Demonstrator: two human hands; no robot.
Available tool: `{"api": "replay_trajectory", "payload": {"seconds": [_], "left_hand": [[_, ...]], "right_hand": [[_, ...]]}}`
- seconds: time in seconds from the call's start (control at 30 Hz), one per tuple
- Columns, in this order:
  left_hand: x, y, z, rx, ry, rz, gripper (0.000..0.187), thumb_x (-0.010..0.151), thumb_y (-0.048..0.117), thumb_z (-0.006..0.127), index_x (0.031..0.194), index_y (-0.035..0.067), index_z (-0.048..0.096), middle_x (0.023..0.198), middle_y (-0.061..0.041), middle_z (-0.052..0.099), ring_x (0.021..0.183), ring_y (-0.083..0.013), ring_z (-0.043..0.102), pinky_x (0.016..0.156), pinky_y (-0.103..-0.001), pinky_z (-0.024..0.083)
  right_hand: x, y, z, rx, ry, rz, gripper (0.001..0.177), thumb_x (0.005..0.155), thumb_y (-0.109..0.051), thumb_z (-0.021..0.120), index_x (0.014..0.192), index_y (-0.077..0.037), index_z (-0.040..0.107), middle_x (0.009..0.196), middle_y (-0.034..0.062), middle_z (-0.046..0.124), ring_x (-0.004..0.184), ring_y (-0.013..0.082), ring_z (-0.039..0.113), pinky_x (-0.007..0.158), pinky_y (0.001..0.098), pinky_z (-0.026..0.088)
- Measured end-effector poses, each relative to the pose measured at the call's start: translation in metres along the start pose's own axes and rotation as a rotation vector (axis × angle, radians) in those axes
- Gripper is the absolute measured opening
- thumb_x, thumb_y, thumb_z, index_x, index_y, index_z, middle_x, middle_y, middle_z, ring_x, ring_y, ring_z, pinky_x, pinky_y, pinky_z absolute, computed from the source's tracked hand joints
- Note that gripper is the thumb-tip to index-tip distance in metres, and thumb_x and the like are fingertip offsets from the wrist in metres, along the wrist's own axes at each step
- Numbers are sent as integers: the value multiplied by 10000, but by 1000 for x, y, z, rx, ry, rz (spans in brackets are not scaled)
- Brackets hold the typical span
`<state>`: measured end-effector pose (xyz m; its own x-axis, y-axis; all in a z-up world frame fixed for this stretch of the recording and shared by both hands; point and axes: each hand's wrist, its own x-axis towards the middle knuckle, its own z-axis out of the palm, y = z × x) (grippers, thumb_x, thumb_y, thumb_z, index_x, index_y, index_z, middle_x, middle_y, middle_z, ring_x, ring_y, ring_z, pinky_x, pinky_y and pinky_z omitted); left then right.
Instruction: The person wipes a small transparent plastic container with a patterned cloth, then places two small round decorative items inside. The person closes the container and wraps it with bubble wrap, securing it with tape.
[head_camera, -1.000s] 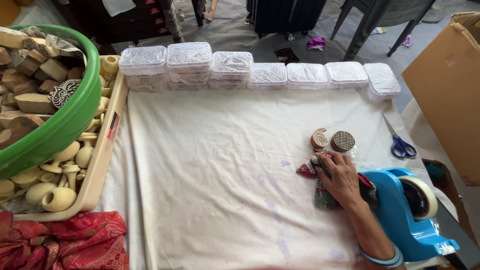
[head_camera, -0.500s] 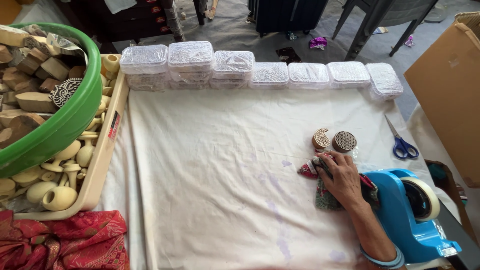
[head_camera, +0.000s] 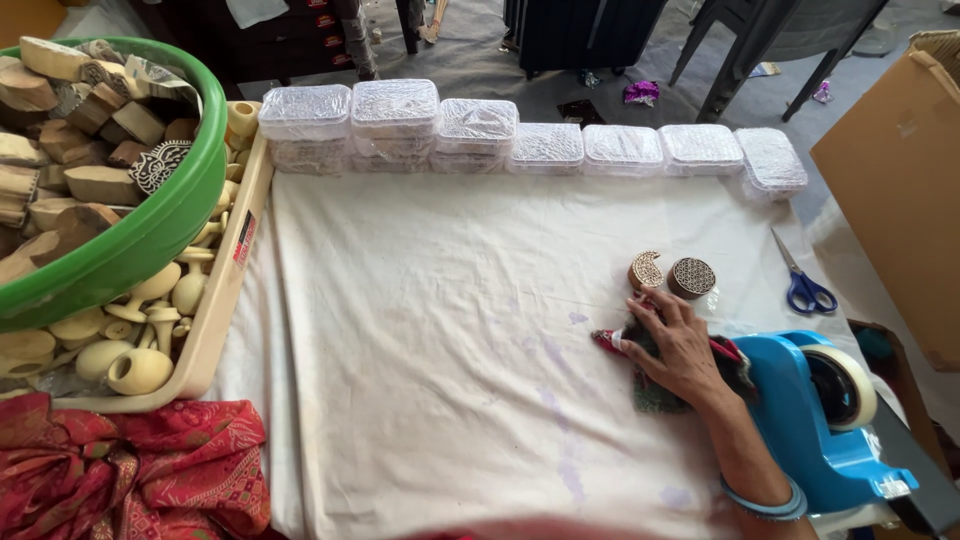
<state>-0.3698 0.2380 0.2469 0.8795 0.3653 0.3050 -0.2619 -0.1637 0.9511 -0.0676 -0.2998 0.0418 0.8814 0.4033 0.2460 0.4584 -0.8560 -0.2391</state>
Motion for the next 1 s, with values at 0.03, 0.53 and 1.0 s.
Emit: {"api": "replay_trajectory", "payload": {"seconds": [0.03,0.53,1.0], "left_hand": [[2,-3,11,-13,3,0,419,1074,167,638,1433,-22,537,1321,-185,684,1071,-260,735,800,-339,634],[147,-213,306,-245,-318,-329,681,876,276,726,1489,98,486,1160,-89,702,793,-169,750,447,-261,577],[166,-327,335,502,-127,79,849,831,636,780,1439,78,580,1454,-143,563,1345,-287,582,1130,-396,515]], "right_hand": [[-3,7,4,-2,1,-1,625,822,-475,700,1368,-185,603,1537,72,434,1410,325,357,1050,526,365],[-45,-26,-6,-208,87,120,442,863,-416,695,1258,-221,663,1416,44,541,1275,313,482,950,498,435],[-21,-24,-26,556,441,268,305,1035,-98,617,1334,-80,674,1103,89,724,969,175,694,845,311,553]]}}
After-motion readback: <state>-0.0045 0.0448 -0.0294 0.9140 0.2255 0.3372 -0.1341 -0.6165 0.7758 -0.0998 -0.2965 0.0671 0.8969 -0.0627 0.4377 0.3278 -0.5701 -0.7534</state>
